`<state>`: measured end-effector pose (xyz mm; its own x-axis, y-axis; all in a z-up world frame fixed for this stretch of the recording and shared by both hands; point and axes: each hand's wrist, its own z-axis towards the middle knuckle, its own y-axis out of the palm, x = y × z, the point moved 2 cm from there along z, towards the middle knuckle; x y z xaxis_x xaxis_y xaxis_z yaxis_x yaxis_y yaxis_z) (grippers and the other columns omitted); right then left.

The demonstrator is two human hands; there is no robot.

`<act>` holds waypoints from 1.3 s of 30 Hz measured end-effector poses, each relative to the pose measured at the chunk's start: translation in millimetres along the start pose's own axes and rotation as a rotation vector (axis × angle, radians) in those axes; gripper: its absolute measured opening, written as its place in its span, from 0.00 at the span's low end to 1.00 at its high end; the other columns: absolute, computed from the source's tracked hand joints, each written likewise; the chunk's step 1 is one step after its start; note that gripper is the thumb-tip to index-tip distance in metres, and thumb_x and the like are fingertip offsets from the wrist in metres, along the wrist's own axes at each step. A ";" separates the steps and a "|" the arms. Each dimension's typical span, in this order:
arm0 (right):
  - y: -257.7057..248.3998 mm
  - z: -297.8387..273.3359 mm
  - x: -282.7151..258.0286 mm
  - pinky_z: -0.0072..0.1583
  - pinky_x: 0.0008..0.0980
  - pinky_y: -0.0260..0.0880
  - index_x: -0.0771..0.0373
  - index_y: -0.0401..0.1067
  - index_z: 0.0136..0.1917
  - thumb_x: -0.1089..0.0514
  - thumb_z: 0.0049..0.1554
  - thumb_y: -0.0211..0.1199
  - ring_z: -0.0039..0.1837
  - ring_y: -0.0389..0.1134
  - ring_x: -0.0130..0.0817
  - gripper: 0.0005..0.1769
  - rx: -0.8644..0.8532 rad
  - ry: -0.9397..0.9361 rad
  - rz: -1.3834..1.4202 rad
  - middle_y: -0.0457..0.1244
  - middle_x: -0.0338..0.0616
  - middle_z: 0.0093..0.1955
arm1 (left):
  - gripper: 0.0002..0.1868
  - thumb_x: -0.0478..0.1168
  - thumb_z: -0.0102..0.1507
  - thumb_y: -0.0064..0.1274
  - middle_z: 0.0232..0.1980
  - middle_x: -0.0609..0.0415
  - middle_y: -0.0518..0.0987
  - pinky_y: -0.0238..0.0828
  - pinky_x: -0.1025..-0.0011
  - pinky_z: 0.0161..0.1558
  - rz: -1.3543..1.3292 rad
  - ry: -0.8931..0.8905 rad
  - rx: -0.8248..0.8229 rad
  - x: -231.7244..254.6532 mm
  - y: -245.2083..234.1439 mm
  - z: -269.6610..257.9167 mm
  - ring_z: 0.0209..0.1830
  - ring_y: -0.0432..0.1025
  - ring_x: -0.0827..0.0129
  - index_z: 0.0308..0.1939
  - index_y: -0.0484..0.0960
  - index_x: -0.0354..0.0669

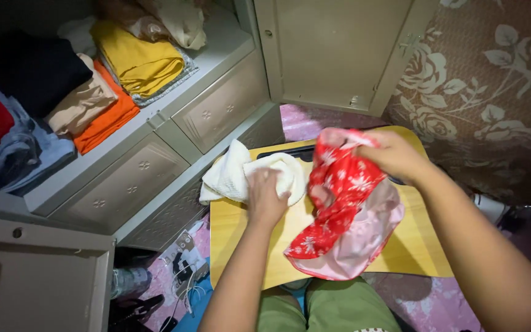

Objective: Folding various items of clothing and placing them in a drawer.

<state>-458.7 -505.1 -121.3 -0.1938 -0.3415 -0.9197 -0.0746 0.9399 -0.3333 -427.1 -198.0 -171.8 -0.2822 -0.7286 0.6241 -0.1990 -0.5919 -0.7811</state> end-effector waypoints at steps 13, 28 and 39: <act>-29.7 -43.5 -9.2 0.56 0.34 0.71 0.65 0.70 0.60 0.62 0.62 0.57 0.51 0.72 0.30 0.13 0.199 -0.039 0.695 0.69 0.44 0.53 | 0.23 0.36 0.49 0.67 0.59 0.44 0.76 0.69 0.59 0.60 -0.084 -0.024 0.216 -54.1 51.9 39.7 0.58 0.71 0.47 0.48 0.82 0.40; -35.9 -82.7 39.6 0.59 0.48 0.72 0.74 0.69 0.64 0.66 0.53 0.64 0.56 0.73 0.45 0.25 -0.086 0.006 0.917 0.69 0.57 0.58 | 0.30 0.36 0.59 0.51 0.49 0.45 0.82 0.76 0.54 0.41 -1.459 -0.516 -0.300 89.1 200.5 98.8 0.44 0.78 0.57 0.66 0.68 0.53; 64.3 -42.5 -41.1 0.59 0.46 0.74 0.73 0.68 0.63 0.66 0.53 0.62 0.54 0.74 0.43 0.24 -0.311 0.021 1.003 0.70 0.56 0.56 | 0.45 0.66 0.70 0.54 0.73 0.37 0.70 0.61 0.53 0.65 -2.028 -0.139 -0.846 -14.0 57.4 -15.2 0.65 0.69 0.47 0.77 0.64 0.34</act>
<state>-497.1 -430.9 -96.1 -0.3227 0.5907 -0.7396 -0.1176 0.7503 0.6506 -448.8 -216.5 -225.7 0.8166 0.4644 0.3427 -0.3090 -0.1497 0.9392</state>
